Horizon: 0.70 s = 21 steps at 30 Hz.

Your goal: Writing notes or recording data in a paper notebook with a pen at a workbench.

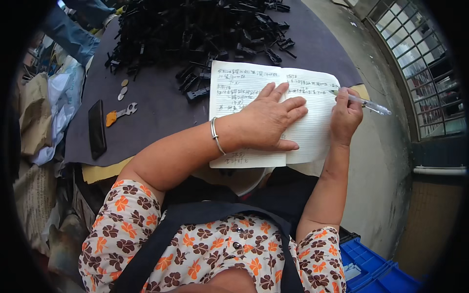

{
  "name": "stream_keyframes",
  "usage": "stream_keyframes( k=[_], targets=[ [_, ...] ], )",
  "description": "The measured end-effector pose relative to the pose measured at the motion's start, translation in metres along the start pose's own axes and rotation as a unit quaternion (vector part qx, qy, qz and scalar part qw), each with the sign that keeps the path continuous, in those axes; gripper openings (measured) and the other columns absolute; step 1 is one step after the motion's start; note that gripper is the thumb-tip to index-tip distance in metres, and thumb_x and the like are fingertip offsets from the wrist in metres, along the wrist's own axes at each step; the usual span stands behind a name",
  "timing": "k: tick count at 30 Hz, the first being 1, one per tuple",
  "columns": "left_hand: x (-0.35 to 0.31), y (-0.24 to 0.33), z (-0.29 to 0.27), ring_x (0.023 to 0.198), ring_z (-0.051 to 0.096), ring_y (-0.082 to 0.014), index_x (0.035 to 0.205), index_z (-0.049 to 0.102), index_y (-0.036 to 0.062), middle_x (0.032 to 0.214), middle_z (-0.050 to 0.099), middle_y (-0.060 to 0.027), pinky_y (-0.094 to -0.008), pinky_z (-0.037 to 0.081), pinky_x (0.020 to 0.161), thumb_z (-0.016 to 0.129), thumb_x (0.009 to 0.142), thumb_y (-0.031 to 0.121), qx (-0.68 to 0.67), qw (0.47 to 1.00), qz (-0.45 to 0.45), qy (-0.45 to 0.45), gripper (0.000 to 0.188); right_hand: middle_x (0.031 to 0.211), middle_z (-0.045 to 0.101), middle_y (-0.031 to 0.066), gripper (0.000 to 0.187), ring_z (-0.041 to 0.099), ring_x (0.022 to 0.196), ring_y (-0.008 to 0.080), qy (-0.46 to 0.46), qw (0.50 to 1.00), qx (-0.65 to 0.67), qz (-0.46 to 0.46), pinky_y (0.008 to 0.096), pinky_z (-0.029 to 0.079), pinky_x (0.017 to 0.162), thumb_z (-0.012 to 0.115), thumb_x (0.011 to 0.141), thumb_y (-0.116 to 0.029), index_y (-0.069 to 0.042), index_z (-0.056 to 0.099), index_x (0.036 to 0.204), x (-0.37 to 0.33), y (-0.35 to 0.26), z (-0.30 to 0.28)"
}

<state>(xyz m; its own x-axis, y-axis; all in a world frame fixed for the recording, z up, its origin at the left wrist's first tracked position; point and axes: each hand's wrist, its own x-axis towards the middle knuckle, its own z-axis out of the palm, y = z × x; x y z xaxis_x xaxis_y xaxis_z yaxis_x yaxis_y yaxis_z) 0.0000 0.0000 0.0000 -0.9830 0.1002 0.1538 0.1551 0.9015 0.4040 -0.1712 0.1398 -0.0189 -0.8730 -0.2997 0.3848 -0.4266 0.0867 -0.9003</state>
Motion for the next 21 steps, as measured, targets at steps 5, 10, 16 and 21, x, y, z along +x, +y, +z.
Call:
stream_keyframes(
  k=[5, 10, 16, 21],
  targets=[
    [-0.009, -0.017, -0.007, 0.136, 0.027, -0.0483, 0.137, 0.044, 0.0035, 0.142, 0.04, -0.0152, -0.0564, 0.017, 0.113, 0.061, 0.08, 0.057, 0.017, 1.0, 0.01, -0.007, 0.08, 0.073, 0.052, -0.0016, 0.02, 0.039, 0.052, 0.0, 0.021, 1.0, 0.023, 0.001, 0.0156, 0.032, 0.044, 0.056, 0.097, -0.021, -0.002, 0.061, 0.098, -0.005, 0.014, 0.021],
    [-0.012, -0.017, -0.012, 0.136, 0.026, -0.0475, 0.136, 0.046, 0.0039, 0.144, 0.04, -0.0145, -0.0556, 0.016, 0.113, 0.061, 0.08, 0.059, 0.028, 0.999, -0.008, -0.018, 0.08, 0.074, 0.053, -0.0009, 0.023, 0.044, 0.058, 0.0019, 0.027, 0.999, 0.021, -0.009, 0.0165, 0.038, 0.052, 0.055, 0.098, -0.022, 0.0, 0.061, 0.101, -0.002, 0.016, 0.022],
    [-0.006, -0.013, -0.016, 0.137, 0.026, -0.0463, 0.136, 0.047, 0.0058, 0.144, 0.041, -0.0138, -0.0576, 0.017, 0.113, 0.061, 0.079, 0.056, 0.024, 0.999, -0.004, -0.027, 0.077, 0.078, 0.06, 0.0001, 0.022, 0.054, 0.071, 0.0078, 0.073, 0.991, -0.079, -0.076, 0.0224, 0.045, 0.065, 0.056, 0.097, -0.021, 0.0, 0.063, 0.097, -0.003, 0.017, 0.011],
    [-0.018, -0.025, -0.018, 0.135, 0.029, -0.0462, 0.134, 0.049, 0.0081, 0.142, 0.042, -0.0119, -0.0603, 0.017, 0.111, 0.063, 0.079, 0.05, 0.057, 0.997, -0.043, -0.007, 0.071, 0.073, 0.062, 0.0013, 0.017, 0.054, 0.066, 0.0086, 0.06, 0.983, -0.128, -0.114, 0.024, 0.045, 0.062, 0.061, 0.093, -0.018, -0.002, 0.064, 0.094, -0.012, -0.002, 0.041]
  ],
)
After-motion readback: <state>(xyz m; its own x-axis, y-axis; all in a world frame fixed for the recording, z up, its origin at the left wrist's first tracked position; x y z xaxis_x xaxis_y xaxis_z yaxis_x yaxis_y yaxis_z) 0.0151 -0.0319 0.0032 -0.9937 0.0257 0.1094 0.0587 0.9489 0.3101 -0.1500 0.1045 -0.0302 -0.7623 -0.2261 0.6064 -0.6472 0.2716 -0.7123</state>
